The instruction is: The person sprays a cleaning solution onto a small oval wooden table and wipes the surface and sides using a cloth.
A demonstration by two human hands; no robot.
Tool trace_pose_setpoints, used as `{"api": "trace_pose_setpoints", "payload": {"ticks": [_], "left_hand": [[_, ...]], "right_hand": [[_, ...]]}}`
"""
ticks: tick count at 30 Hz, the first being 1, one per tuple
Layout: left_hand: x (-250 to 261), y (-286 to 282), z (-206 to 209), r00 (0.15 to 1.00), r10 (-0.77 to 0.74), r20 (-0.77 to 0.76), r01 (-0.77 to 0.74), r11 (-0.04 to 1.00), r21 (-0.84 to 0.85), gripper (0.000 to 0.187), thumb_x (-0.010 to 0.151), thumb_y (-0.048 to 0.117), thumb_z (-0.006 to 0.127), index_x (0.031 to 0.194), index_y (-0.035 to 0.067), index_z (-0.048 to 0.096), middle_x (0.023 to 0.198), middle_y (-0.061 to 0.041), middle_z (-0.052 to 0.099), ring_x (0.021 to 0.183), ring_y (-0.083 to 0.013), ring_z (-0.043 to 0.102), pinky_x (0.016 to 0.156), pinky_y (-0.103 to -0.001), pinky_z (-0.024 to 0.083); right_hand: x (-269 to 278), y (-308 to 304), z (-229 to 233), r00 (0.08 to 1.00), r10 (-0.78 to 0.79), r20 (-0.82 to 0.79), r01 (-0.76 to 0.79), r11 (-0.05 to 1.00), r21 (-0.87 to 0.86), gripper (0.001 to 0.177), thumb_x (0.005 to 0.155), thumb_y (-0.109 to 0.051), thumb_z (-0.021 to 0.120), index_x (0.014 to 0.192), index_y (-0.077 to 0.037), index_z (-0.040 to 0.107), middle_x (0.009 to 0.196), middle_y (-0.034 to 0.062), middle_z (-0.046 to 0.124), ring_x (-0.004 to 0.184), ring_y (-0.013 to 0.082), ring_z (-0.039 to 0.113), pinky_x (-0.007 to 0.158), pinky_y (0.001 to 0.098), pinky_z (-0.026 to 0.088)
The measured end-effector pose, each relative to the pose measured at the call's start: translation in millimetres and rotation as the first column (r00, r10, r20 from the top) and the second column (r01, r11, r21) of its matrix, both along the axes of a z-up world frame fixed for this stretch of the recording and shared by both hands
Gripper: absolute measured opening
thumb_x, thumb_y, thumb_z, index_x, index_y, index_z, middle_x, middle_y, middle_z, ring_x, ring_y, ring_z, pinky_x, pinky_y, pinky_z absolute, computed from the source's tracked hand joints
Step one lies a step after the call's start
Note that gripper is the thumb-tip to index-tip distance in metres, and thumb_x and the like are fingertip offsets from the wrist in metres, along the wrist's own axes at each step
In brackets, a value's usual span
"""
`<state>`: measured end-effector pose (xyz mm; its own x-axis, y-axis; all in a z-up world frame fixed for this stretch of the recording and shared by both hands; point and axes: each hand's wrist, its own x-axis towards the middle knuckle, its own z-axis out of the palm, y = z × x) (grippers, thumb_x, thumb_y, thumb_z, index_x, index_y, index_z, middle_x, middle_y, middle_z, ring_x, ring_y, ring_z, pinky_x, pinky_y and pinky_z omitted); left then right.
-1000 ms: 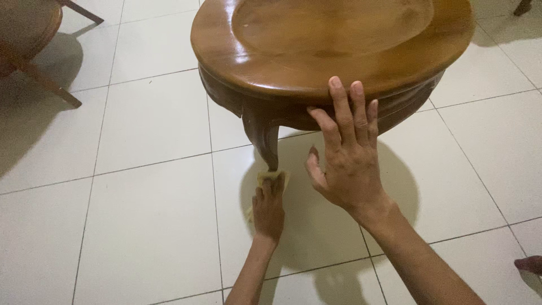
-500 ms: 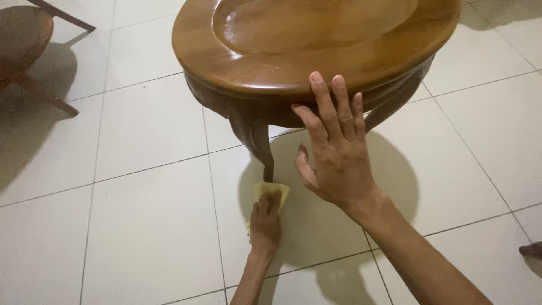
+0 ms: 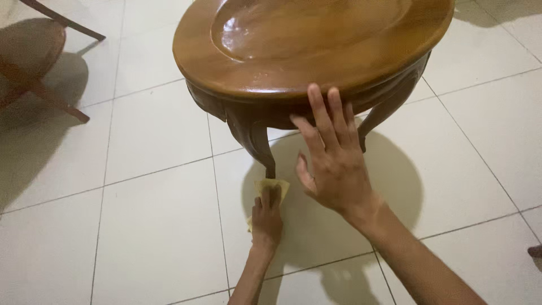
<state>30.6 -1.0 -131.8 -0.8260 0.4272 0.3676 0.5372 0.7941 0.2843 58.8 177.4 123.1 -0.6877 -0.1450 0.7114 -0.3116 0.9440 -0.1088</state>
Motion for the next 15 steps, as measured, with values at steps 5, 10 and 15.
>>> {"api": "trace_pose_setpoints", "payload": {"ticks": [5,10,15], "left_hand": [[13,-2,49,0.995,-0.034,-0.095,0.042,0.995,0.092,0.065,0.083,-0.008,0.059,0.145,0.008,0.054,0.139,-0.013,0.053,0.095,-0.0351,0.058,0.084,-0.045,0.054],[7,4,109,0.932,-0.087,-0.351,0.111,0.993,0.047,0.054,0.09,-0.005,0.064,0.143,0.007,0.061,0.148,-0.019,0.052,0.089,-0.028,0.058,0.077,-0.037,0.055],[4,5,179,0.85,-0.124,-0.512,0.076,0.991,-0.113,0.057,0.08,-0.001,0.069,0.136,0.006,0.066,0.142,-0.014,0.053,0.099,-0.0284,0.057,0.085,-0.039,0.056]], "right_hand": [[18,-5,-33,0.992,0.031,0.12,-0.015,0.992,-0.128,0.072,0.078,-0.014,0.076,0.143,-0.003,0.046,0.165,0.0288,0.016,0.154,0.0488,0.015,0.125,0.0611,0.024],[37,-8,-67,0.959,0.036,0.282,0.034,0.97,-0.241,0.077,0.077,-0.016,0.077,0.144,-0.003,0.042,0.162,0.0291,0.015,0.149,0.0505,0.018,0.119,0.0606,0.026],[48,2,-82,0.907,0.032,0.421,0.147,0.911,-0.385,0.073,0.082,-0.019,0.072,0.146,-0.004,0.039,0.162,0.0253,0.017,0.151,0.0471,0.019,0.118,0.0557,0.032]]}}
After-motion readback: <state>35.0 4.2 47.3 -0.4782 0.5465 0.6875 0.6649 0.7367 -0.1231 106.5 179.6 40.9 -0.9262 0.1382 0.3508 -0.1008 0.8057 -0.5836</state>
